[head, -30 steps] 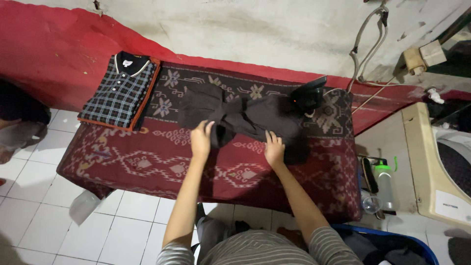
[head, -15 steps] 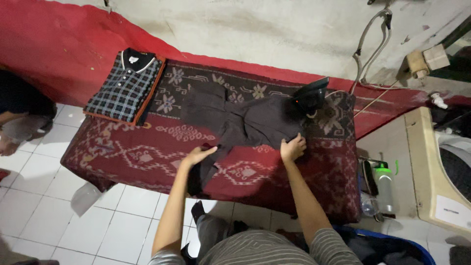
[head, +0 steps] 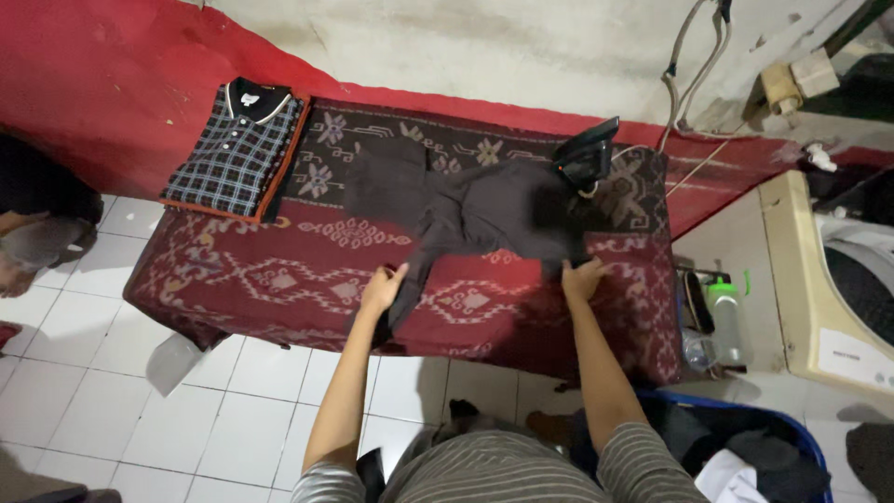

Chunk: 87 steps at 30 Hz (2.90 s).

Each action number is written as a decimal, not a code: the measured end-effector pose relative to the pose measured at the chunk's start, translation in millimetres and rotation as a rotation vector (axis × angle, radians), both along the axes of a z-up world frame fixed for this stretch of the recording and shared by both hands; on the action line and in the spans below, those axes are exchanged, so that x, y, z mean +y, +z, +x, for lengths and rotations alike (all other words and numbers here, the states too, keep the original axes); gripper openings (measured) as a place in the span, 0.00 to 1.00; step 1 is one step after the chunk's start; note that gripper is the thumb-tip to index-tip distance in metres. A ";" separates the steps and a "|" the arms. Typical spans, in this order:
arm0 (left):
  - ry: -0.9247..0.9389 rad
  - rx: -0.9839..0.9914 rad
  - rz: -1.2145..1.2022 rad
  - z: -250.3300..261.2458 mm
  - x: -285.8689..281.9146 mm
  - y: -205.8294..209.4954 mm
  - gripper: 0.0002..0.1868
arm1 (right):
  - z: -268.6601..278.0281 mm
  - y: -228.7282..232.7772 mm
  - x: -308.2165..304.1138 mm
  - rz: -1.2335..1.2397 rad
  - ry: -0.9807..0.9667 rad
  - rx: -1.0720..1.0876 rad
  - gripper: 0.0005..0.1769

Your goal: The person irons a dark shirt by hand using a steam iron, smoothing the fabric and pressing multiple sections of the garment on a padded surface before folding it.

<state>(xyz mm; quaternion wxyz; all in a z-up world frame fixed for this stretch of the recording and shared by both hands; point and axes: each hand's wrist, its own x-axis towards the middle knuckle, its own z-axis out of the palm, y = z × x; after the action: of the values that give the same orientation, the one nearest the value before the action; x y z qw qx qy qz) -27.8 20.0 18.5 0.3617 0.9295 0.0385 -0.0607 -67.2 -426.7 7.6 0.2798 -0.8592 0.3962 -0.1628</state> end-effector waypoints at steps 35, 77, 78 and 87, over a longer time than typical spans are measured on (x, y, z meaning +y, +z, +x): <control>-0.074 0.274 -0.812 -138.2 120.2 -21.9 0.23 | -141.9 43.5 -8.6 0.710 0.218 -0.443 0.14; 0.335 0.154 -0.304 30.9 62.9 -0.1 0.47 | -82.0 7.3 2.0 -0.458 0.103 -0.210 0.20; 0.384 0.180 -0.399 46.6 62.3 2.8 0.49 | -68.4 8.6 -7.4 -0.313 0.064 -0.153 0.21; 0.437 0.317 -0.797 165.0 42.2 18.2 0.52 | 66.0 27.9 -32.2 0.114 0.061 -0.010 0.32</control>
<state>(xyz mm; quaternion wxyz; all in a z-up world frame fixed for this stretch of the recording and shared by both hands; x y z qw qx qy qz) 137.3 62.2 36.7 0.6838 0.6679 0.2613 -0.1340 -1.1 -458.9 35.4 0.3351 -0.8528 0.3769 -0.1357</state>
